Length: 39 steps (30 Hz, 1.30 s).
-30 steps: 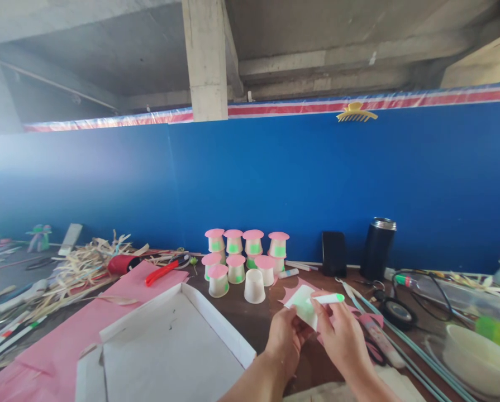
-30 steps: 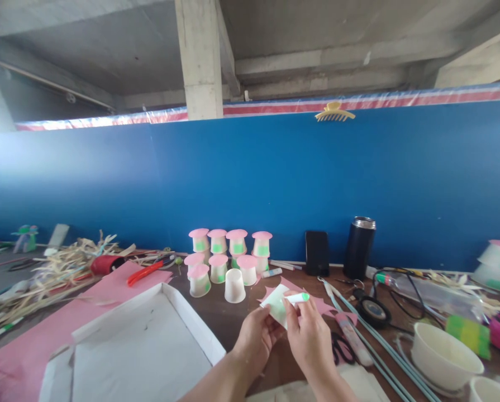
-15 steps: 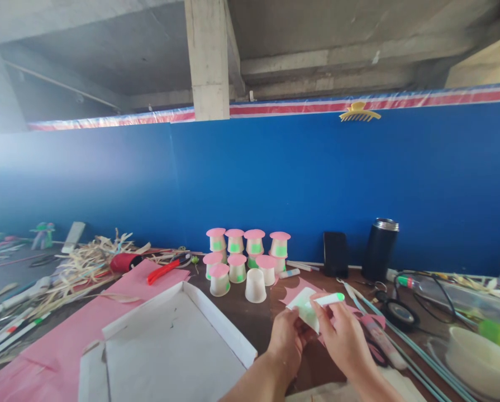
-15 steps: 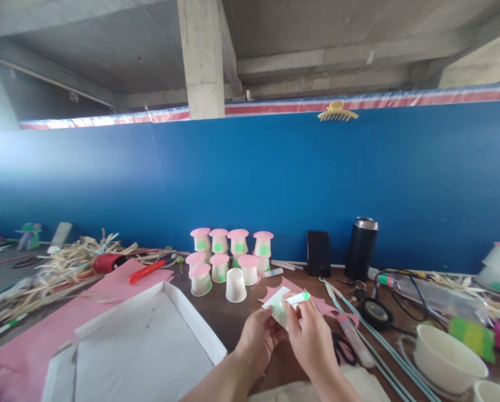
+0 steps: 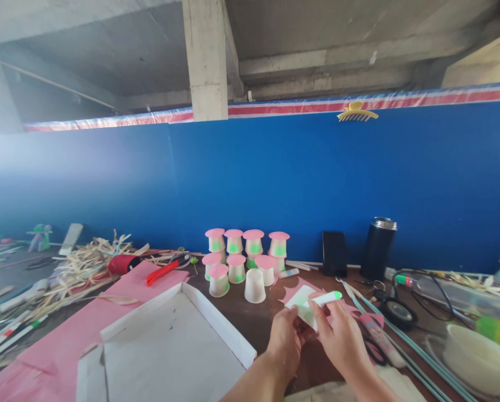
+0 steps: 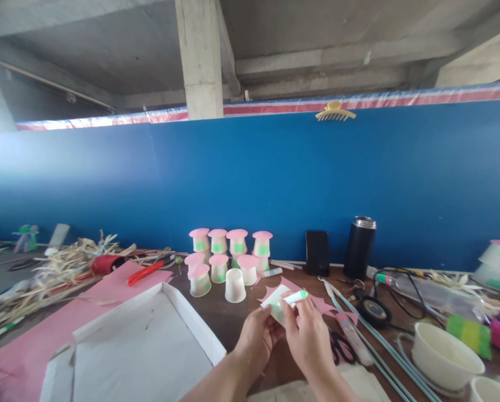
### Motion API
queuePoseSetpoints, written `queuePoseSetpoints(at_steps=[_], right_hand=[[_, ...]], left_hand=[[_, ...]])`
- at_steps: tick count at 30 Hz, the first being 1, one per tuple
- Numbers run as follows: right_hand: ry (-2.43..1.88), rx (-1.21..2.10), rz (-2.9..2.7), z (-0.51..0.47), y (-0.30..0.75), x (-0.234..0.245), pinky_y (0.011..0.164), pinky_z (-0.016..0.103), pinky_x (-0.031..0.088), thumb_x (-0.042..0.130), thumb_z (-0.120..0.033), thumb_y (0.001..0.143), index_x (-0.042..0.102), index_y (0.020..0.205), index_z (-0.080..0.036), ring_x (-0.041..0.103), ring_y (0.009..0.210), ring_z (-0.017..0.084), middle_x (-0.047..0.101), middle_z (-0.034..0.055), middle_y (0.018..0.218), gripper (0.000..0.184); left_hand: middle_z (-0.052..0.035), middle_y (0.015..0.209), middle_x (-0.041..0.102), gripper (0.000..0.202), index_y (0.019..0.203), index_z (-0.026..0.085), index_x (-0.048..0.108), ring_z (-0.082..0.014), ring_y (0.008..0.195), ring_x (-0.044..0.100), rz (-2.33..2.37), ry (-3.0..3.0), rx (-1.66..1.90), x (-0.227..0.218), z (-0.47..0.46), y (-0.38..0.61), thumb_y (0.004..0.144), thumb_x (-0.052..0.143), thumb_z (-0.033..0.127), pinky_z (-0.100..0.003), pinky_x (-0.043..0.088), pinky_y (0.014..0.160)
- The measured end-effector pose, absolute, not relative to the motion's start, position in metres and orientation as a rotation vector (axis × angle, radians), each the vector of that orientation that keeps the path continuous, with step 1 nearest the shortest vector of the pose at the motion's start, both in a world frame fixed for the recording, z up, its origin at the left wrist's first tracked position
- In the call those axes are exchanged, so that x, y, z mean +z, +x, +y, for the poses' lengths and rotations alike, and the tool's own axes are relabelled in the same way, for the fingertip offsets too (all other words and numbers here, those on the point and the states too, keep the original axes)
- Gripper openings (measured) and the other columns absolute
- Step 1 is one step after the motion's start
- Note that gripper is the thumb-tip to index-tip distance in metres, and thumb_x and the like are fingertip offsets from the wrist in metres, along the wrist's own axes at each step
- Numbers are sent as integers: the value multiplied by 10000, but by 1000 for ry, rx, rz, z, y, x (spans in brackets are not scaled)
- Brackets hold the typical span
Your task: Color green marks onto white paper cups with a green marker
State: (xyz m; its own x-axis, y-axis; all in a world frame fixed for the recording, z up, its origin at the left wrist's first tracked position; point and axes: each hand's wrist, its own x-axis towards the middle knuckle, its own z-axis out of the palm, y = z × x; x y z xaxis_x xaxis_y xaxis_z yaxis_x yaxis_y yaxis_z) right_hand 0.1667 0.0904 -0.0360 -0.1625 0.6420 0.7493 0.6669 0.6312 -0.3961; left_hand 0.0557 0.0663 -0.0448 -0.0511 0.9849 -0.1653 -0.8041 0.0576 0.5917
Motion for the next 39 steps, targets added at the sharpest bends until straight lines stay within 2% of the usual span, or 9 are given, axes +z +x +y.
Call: queuePoseSetpoints(at_steps=[7, 12, 15, 19, 26, 39], right_hand=[[-1059, 35, -1901, 90, 167, -32, 640, 292, 482, 416, -424, 887, 574, 864, -206, 630, 767, 205, 661, 76, 835, 271], [-1081, -63, -1778, 91, 169, -32, 693, 339, 478, 420, -437, 879, 561, 867, -204, 620, 797, 231, 660, 88, 855, 273], [-1032, 5, -1836, 91, 169, -33, 692, 310, 484, 429, -417, 883, 563, 884, -209, 624, 803, 210, 661, 78, 878, 247], [-1029, 34, -1870, 90, 167, -34, 646, 301, 481, 439, -425, 879, 566, 843, -201, 621, 735, 200, 650, 68, 795, 260], [-929, -42, -1744, 86, 169, -25, 767, 319, 474, 464, -378, 877, 580, 938, -197, 614, 877, 207, 656, 80, 917, 224], [-907, 17, -1742, 79, 167, -18, 851, 350, 466, 486, -355, 871, 596, 1011, -207, 600, 962, 217, 650, 85, 1019, 232]], left_hand=[[-142, 849, 677, 290, 962, 57, 601, -202, 737, 634, 634, 386, 1510, -47, 66, 55, 768, 531, 261, -319, 490, 679], [-136, 855, 679, 292, 961, 66, 603, -204, 753, 633, 592, 403, 1533, -47, 65, 54, 773, 538, 281, -325, 488, 700], [-133, 862, 681, 264, 940, 73, 605, -198, 752, 633, 600, 385, 1546, -46, 65, 54, 769, 549, 266, -323, 487, 711], [-142, 948, 676, 255, 964, 81, 607, -206, 853, 632, 547, 356, 1566, -42, 63, 53, 773, 560, 244, -309, 482, 752], [-124, 1000, 663, 198, 934, 105, 632, -183, 920, 617, 408, 384, 1518, -35, 59, 52, 740, 624, 144, -289, 456, 859], [-99, 996, 665, 229, 959, 133, 640, -168, 924, 617, 400, 317, 1563, -39, 64, 53, 730, 649, 147, -274, 448, 876]])
